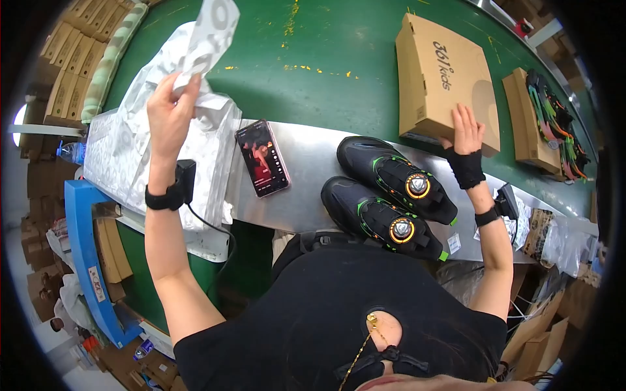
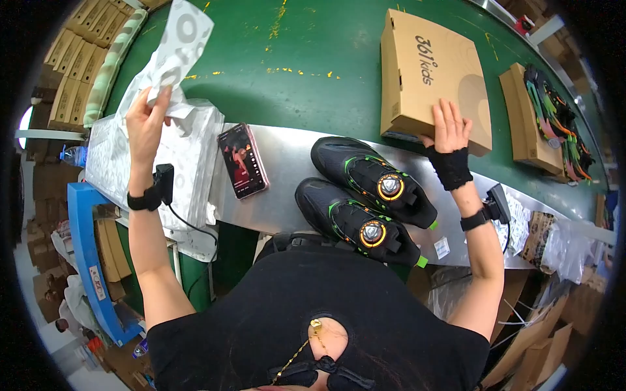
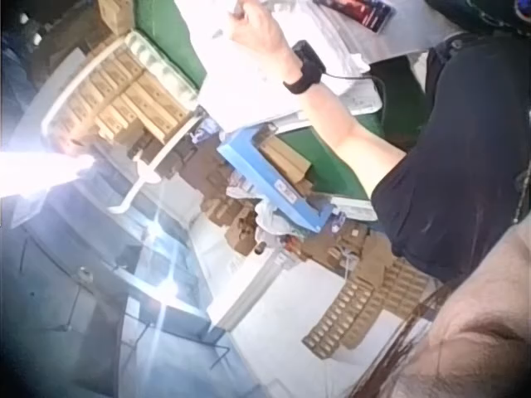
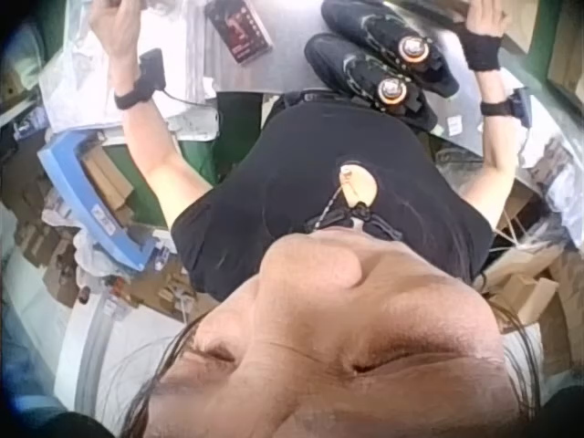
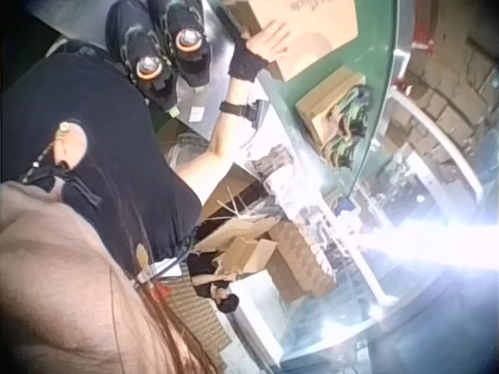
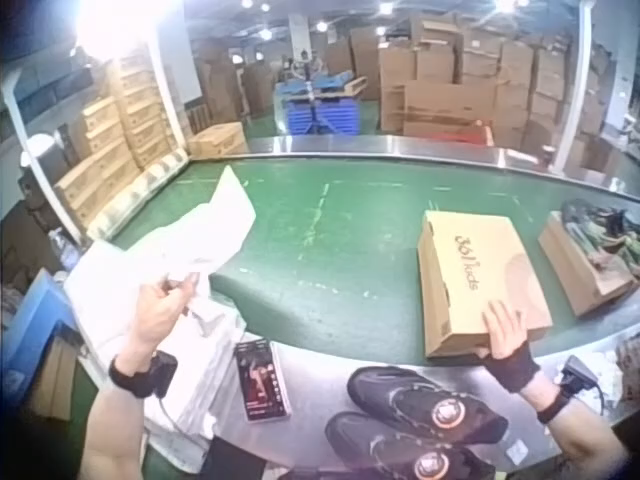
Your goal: Pack athletic shoes into cardboard boxes with tissue paper on a manufacturing assembly line.
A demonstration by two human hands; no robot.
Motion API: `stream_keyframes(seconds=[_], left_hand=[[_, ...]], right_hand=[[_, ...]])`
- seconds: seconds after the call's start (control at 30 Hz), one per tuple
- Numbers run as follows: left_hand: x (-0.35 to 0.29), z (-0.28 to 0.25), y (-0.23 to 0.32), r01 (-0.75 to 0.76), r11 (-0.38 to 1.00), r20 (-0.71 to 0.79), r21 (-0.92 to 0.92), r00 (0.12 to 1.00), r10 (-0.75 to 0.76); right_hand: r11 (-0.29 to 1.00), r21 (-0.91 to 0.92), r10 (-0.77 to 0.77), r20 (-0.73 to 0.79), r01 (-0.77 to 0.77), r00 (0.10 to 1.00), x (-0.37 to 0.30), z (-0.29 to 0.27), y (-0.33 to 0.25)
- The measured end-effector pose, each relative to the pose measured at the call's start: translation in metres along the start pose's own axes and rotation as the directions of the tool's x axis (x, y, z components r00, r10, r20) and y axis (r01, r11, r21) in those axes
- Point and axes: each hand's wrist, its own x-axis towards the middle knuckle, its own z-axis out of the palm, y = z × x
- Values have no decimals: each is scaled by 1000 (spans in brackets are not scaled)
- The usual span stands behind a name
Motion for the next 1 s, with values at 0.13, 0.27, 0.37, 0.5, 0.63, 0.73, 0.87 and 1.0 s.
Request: stream_keyframes(seconds=[0.13,0.27,0.37,0.5,0.63,0.73,0.87,1.0], left_hand=[[17,32,20,-9,999,115,47,993,3],[36,76,26,-207,976,284,65,942,181],[46,117,33,-362,931,384,52,868,316],[53,150,36,-475,875,480,98,793,376],[47,164,16,-477,871,576,121,748,330],[38,174,-7,-439,882,700,171,685,205],[35,176,-22,-435,888,690,147,689,223],[39,168,-32,-422,899,678,117,696,238]], right_hand=[[972,237,44,-162,-4,986,21,-26,-6],[887,456,166,-179,-68,970,42,-53,-29],[712,650,488,-187,-265,853,46,-59,-36],[495,814,717,-185,-303,672,57,-82,-27],[-243,968,891,247,-59,381,48,-85,-12],[-418,900,872,435,-122,226,1,-51,25],[-414,586,753,651,-697,100,-83,-48,68],[736,-141,675,81,-662,734,-151,-59,80]])
